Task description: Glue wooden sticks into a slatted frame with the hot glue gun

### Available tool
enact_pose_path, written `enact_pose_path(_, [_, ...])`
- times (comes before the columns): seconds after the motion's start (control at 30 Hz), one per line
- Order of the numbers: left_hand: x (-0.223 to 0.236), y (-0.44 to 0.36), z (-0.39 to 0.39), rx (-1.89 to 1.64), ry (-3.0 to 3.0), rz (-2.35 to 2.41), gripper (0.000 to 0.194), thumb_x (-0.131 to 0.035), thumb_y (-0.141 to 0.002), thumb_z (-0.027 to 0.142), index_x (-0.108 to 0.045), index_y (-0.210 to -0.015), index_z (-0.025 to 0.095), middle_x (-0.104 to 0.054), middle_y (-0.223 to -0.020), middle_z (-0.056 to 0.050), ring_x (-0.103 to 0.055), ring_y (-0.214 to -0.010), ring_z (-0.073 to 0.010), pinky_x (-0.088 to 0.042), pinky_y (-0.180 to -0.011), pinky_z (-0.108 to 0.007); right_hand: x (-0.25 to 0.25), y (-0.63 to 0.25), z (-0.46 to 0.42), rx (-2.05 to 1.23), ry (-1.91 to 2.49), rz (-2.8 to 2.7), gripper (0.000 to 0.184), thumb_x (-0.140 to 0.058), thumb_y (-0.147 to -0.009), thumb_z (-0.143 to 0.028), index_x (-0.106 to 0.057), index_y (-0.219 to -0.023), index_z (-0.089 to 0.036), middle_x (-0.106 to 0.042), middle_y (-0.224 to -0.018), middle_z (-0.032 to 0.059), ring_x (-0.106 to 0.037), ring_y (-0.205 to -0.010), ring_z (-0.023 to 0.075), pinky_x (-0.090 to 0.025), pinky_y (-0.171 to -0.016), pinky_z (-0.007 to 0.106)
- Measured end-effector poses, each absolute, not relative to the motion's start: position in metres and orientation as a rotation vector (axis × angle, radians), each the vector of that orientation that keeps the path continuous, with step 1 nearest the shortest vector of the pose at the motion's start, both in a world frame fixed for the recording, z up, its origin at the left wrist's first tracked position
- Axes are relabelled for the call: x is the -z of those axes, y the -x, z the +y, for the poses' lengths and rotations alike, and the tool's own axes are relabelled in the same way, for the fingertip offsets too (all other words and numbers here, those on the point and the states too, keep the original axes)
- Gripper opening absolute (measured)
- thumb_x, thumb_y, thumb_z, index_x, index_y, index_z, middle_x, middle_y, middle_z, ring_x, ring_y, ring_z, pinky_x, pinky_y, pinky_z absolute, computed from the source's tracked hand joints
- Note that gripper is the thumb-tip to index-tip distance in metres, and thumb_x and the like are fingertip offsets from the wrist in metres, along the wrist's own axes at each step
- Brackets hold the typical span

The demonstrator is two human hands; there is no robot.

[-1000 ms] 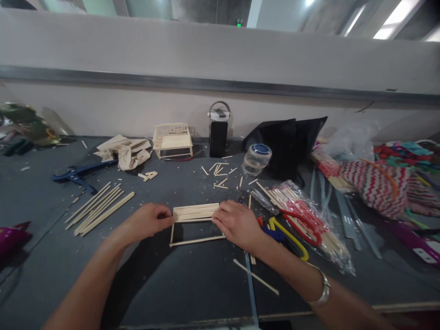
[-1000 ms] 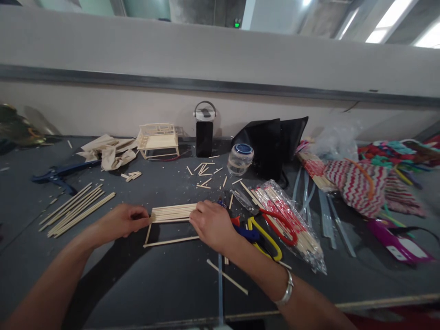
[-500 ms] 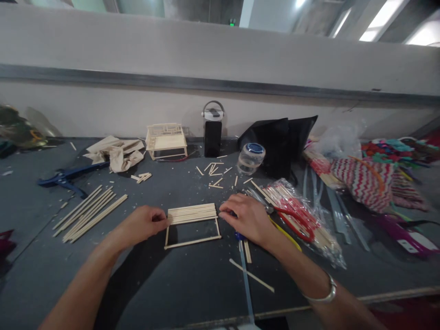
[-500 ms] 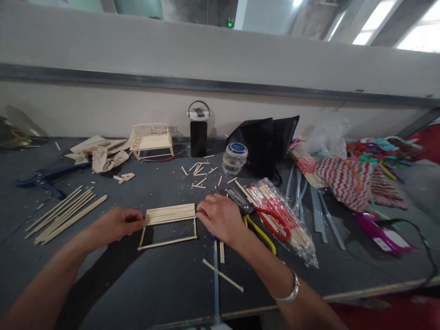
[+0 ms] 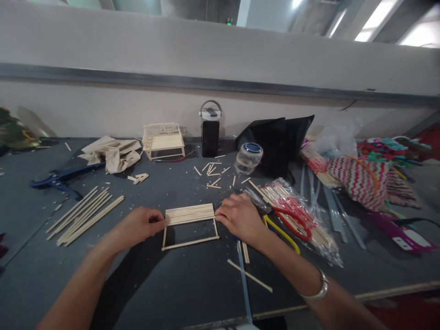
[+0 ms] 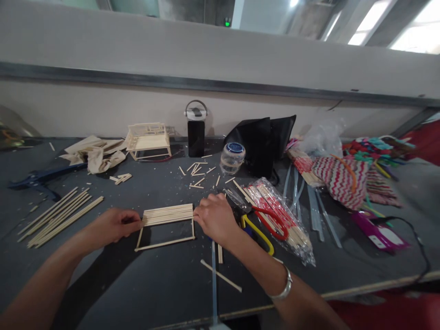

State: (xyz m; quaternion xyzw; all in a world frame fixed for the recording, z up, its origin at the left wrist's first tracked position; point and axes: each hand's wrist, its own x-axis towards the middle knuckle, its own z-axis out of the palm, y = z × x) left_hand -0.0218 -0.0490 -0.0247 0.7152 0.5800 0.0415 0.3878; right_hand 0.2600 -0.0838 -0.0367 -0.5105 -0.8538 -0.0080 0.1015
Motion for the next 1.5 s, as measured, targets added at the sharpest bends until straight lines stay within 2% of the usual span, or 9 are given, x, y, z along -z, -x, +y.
enact_pose_path(0.3, [0.025, 0.022, -0.049, -0.088, -1.875, 1.457, 0.032, -0.05, -0.074, 0.047, -0.058, -0.064, 0.018, -0.048, -0.051, 0.004, -0.04, -0.044, -0.0094, -0.028, -0.043, -0.02, 0.037, -0.254, -0.087, 0.043, 1.534, -2.551, 0.022, -0.055, -0.092, -0.029, -0.07, -0.079, -0.02, -0.066, -0.078, 0.0041, -0.049, -0.081, 0.0203, -0.026, -0.073, 0.036])
enact_pose_path(0.53, [0.024, 0.023, -0.05, -0.088, -1.908, 1.419, 0.034, -0.05, -0.074, 0.05, -0.059, -0.068, 0.018, -0.048, -0.052, 0.004, -0.042, -0.048, -0.0106, -0.029, -0.046, -0.021, 0.041, -0.252, -0.086, 0.046, 1.58, -2.518, 0.023, -0.053, -0.093, -0.028, -0.07, -0.079, -0.02, -0.066, -0.078, 0.0035, -0.051, -0.081, 0.0201, -0.026, -0.073, 0.035])
enact_pose_path(0.8, [0.017, 0.032, -0.048, -0.06, -2.014, 1.485, 0.036, -0.045, -0.077, 0.048, -0.057, -0.062, 0.017, -0.052, -0.053, 0.001, -0.044, -0.052, -0.0126, -0.029, -0.048, -0.023, 0.042, -0.255, -0.088, 0.108, 1.531, -2.495, 0.022, -0.055, -0.092, -0.027, -0.069, -0.075, -0.022, -0.065, -0.075, 0.0021, -0.05, -0.079, 0.02, -0.025, -0.073, 0.035])
enact_pose_path(1.03, [0.017, 0.034, -0.047, -0.117, -1.972, 1.412, 0.03, -0.047, -0.075, 0.043, -0.063, -0.072, 0.017, -0.057, -0.059, 0.002, -0.048, -0.056, -0.0125, -0.035, -0.051, -0.022, 0.042, -0.256, -0.089, 0.12, 1.504, -2.49, 0.021, -0.056, -0.091, -0.027, -0.069, -0.075, -0.022, -0.064, -0.074, 0.0014, -0.05, -0.079, 0.0197, -0.025, -0.073, 0.035])
enact_pose_path(1.23, [0.019, 0.031, -0.047, -0.109, -1.996, 1.388, 0.033, -0.049, -0.075, 0.047, -0.065, -0.075, 0.018, -0.061, -0.064, 0.001, -0.051, -0.06, -0.0131, -0.037, -0.054, -0.021, 0.044, -0.256, -0.089, 0.117, 1.519, -2.501, 0.021, -0.056, -0.091, -0.026, -0.069, -0.075, -0.022, -0.064, -0.075, 0.0019, -0.05, -0.079, 0.0194, -0.025, -0.072, 0.035])
enact_pose_path(1.5, [0.021, 0.032, -0.046, -0.118, -1.967, 1.393, 0.034, -0.051, -0.073, 0.05, -0.064, -0.071, 0.019, -0.054, -0.056, 0.003, -0.045, -0.054, -0.0118, -0.033, -0.049, -0.021, 0.043, -0.254, -0.089, 0.126, 1.51, -2.528, 0.023, -0.052, -0.092, -0.026, -0.068, -0.076, -0.021, -0.064, -0.075, 0.0027, -0.048, -0.079, 0.0192, -0.024, -0.072, 0.035])
